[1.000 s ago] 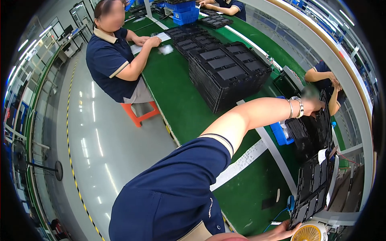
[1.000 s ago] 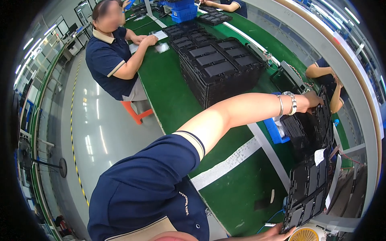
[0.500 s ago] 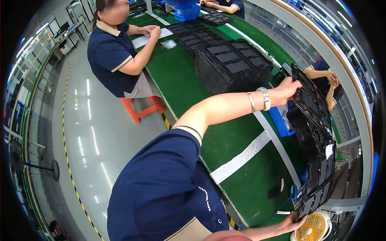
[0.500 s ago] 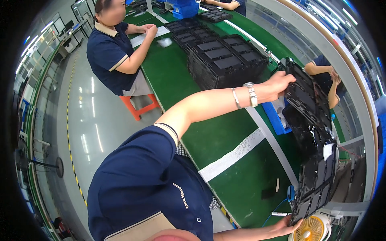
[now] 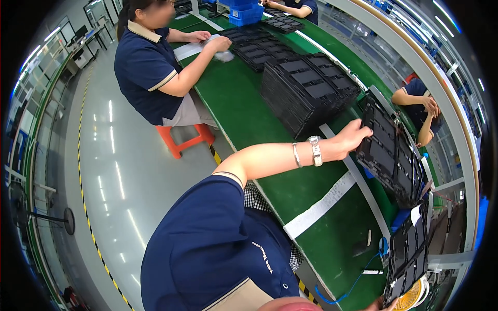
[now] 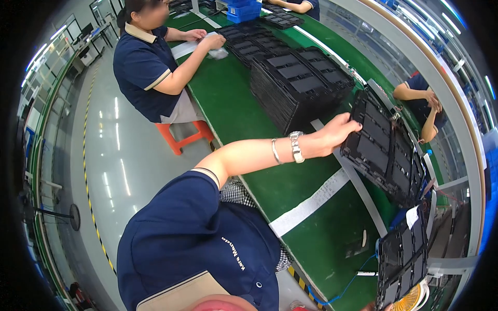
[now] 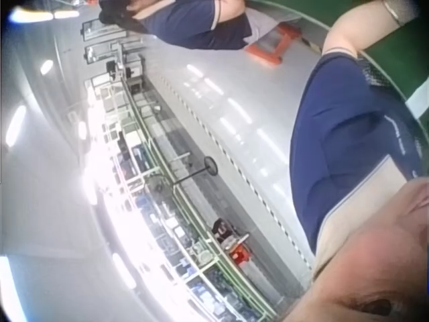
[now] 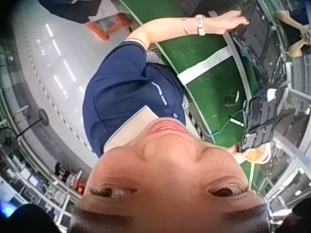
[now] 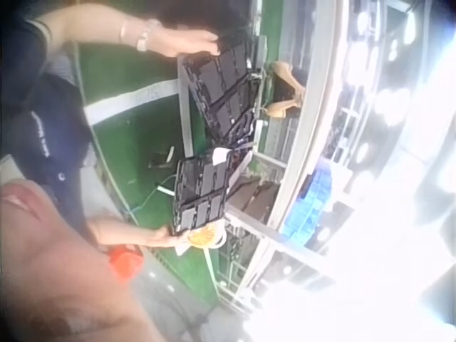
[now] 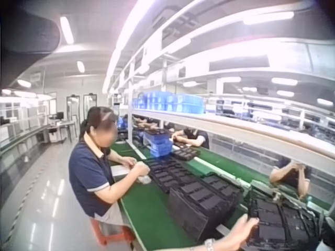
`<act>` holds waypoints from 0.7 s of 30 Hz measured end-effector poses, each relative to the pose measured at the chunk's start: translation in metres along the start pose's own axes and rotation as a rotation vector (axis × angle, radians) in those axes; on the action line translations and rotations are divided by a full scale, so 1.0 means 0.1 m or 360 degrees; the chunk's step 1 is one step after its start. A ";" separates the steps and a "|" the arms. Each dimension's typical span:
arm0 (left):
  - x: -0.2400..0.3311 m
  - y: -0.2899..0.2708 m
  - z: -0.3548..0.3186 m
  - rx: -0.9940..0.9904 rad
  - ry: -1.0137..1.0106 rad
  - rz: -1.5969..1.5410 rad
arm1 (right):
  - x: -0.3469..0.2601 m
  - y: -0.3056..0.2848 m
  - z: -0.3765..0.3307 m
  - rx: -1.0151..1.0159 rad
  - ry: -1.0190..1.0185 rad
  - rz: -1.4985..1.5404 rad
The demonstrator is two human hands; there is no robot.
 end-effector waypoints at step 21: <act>0.00 -0.52 -1.89 -0.0039 -0.0346 0.0047 | 0.93 1.45 0.90 -0.0421 0.0919 0.1174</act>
Point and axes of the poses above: each hand's wrist, its own z-axis towards the middle knuckle, its own y-axis out of the palm, x = y × z, the point moved 2 cm from there along z, towards the middle knuckle, and after that the axes turned 8 degrees about -x, right-handed, at the moved point
